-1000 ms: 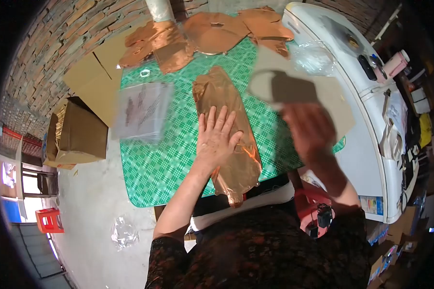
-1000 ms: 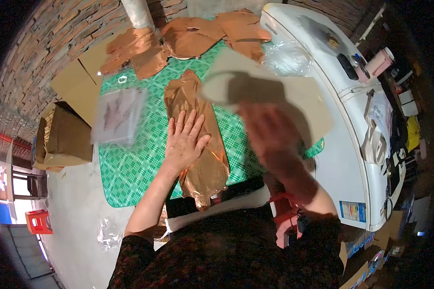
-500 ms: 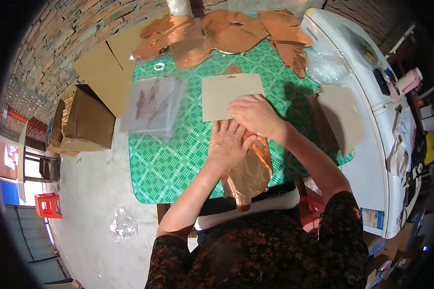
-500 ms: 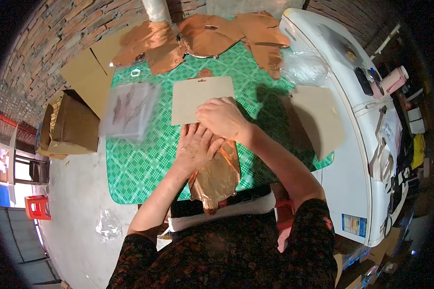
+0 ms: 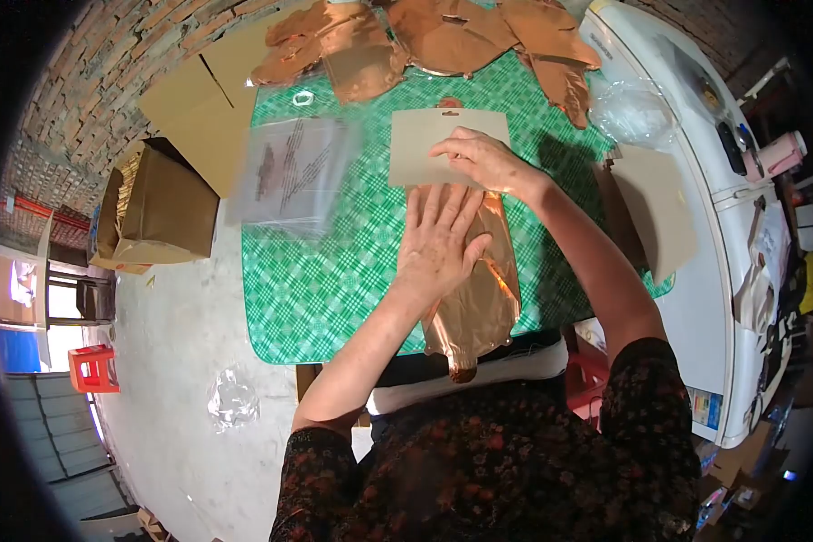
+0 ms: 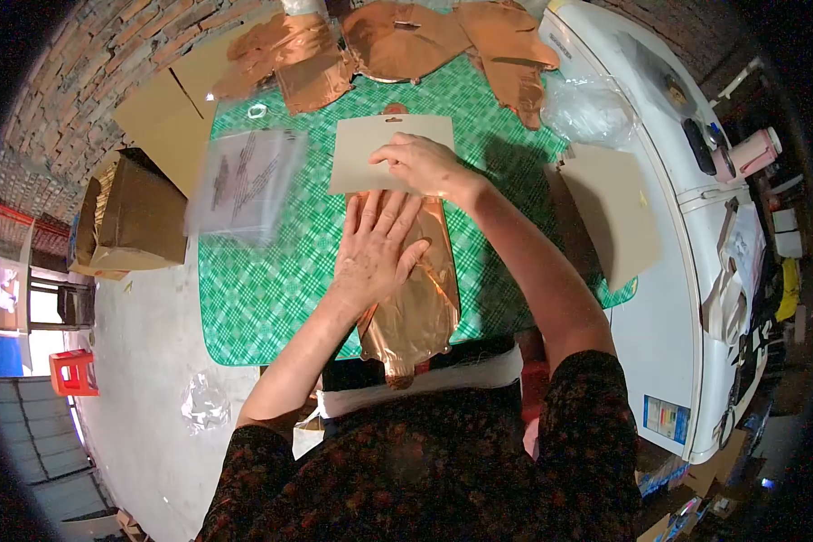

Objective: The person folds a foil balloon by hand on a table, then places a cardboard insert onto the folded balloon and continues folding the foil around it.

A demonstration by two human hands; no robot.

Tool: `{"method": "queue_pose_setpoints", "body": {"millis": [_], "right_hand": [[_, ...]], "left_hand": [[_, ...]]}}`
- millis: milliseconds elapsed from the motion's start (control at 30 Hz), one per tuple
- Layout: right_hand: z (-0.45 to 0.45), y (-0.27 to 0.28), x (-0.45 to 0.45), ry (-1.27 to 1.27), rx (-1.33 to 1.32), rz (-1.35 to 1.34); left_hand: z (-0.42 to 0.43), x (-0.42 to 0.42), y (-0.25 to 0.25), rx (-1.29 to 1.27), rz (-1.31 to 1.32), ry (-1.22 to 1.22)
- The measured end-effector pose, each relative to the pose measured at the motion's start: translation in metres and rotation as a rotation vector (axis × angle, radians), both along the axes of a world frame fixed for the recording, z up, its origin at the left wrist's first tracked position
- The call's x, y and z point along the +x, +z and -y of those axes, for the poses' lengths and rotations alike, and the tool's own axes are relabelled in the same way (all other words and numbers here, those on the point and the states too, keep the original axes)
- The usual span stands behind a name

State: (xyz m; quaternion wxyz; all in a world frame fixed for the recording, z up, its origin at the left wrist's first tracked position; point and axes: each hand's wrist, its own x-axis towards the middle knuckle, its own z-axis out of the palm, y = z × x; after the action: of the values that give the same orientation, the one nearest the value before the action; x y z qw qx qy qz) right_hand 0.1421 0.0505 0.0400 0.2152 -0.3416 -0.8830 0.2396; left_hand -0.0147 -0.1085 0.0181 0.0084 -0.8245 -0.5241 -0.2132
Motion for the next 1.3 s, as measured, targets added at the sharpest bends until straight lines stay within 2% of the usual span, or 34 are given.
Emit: {"method": "queue_pose_setpoints", "body": {"millis": [333, 433, 533, 633, 667, 767, 867, 967, 1067, 1167, 1300], "right_hand": [[0.0, -0.004, 0.002, 0.057, -0.02, 0.024], [0.0, 0.0, 0.005, 0.09, -0.017, 0.025], [0.0, -0.002, 0.005, 0.103, -0.032, 0.006], [0.004, 0.003, 0.005, 0.088, -0.031, 0.018], [0.006, 0.005, 0.005, 0.081, -0.025, 0.028], [0.008, 0.001, 0.002, 0.055, 0.005, 0.0], [0.005, -0.01, 0.006, 0.072, 0.158, -0.043], [0.028, -0.006, 0.018, -0.013, 0.397, -0.024], [0.086, 0.007, 0.039, 0.035, 0.468, 0.04], [0.147, 0.005, 0.046, 0.097, 0.452, 0.098], [0.182, -0.002, 0.052, 0.118, 0.353, 0.243]], "left_hand": [[0.009, 0.004, 0.012, 0.197, 0.031, 0.041], [0.008, 0.001, 0.024, 0.216, 0.198, 0.036], [-0.005, -0.011, 0.028, 0.128, 0.391, 0.108], [-0.016, -0.026, 0.015, 0.205, 0.287, 0.09], [-0.019, -0.031, 0.0, 0.14, 0.279, 0.089], [-0.018, -0.029, 0.003, 0.137, 0.283, 0.083], [-0.02, -0.031, 0.0, 0.153, 0.279, 0.077], [-0.021, -0.032, 0.0, 0.161, 0.299, 0.073], [-0.019, -0.032, 0.004, 0.157, 0.304, 0.075], [-0.02, -0.03, 0.005, 0.164, 0.308, 0.077], [-0.02, -0.03, 0.007, 0.165, 0.315, 0.068]]}}
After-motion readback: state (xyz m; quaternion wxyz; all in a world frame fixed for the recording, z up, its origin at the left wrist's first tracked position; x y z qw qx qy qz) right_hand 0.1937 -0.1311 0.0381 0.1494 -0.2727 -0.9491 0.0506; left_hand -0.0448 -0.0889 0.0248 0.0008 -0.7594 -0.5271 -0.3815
